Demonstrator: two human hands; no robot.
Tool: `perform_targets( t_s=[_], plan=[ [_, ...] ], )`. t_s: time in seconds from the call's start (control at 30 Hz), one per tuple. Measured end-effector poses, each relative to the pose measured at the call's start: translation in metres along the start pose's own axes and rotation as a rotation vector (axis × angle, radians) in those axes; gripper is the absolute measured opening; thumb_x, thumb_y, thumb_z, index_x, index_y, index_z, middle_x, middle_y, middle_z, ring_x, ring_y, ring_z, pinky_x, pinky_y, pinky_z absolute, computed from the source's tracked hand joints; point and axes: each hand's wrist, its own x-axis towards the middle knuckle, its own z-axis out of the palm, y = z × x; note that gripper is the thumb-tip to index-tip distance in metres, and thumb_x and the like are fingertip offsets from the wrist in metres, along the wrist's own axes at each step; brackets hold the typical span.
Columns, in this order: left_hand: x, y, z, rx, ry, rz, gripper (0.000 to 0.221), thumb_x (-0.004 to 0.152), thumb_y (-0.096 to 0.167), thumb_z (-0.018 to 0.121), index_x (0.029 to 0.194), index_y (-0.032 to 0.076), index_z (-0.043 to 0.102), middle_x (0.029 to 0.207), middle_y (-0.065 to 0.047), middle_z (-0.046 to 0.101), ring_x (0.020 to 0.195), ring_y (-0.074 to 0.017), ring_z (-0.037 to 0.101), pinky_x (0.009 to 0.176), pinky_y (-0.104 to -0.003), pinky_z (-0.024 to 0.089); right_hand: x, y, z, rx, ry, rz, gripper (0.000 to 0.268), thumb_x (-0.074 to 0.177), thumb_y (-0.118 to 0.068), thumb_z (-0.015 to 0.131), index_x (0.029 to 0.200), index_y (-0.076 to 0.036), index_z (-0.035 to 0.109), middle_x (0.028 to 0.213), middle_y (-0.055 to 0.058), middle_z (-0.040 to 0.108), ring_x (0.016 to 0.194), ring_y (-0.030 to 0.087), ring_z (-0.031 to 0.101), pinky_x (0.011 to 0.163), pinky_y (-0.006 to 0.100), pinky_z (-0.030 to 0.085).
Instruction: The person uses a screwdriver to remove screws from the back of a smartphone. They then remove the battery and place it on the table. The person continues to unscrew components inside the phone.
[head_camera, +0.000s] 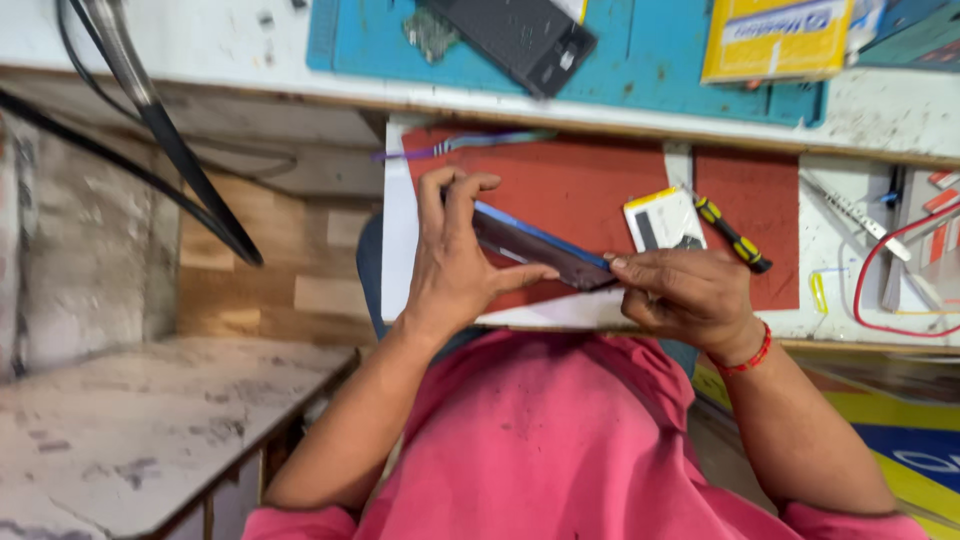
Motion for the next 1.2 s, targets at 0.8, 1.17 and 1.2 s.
perform_targets(
  t_s=[0.8, 1.17, 1.2],
  plan=[
    [-0.01, -0.021, 0.019, -0.092, 0.085, 0.059, 0.108, 0.065, 0.039, 0.103, 0.147, 0.013, 0.037, 0.135, -0.013, 0.042, 0.129, -0.0339, 0.046, 0.111, -0.045, 0.044, 0.067, -0.049, -0.003, -0.072, -0.409, 0.286, 0.027, 0.086, -0.008, 0.074, 0.112, -0.001, 0.072, 0.085, 0.016, 0.074, 0.069, 0.033, 0.071, 0.061, 0.041, 0.057],
    [-0.05, 0.007, 0.064, -1.431, 0.157, -0.296, 0.072, 0.11, 0.018, 0.058, 0.167, 0.01, 0.015, 0.167, -0.015, 0.034, 0.147, -0.0292, 0.04, 0.125, -0.048, 0.033, 0.055, -0.07, 0.012, -0.311, -0.12, -0.008, 0.027, 0.09, -0.008, 0.076, 0.115, 0.001, 0.068, 0.101, 0.014, 0.075, 0.086, 0.027, 0.075, 0.073, 0.038, 0.06],
    [-0.048, 0.004, 0.067, -1.556, 0.13, -0.331, 0.067, 0.112, 0.019, 0.055, 0.166, 0.011, 0.015, 0.167, -0.015, 0.035, 0.143, -0.0291, 0.043, 0.123, -0.05, 0.035, 0.054, -0.072, 0.014, -0.313, -0.13, -0.004, 0.029, 0.089, -0.007, 0.077, 0.116, 0.001, 0.069, 0.104, 0.014, 0.075, 0.088, 0.027, 0.075, 0.075, 0.038, 0.06]
  ],
)
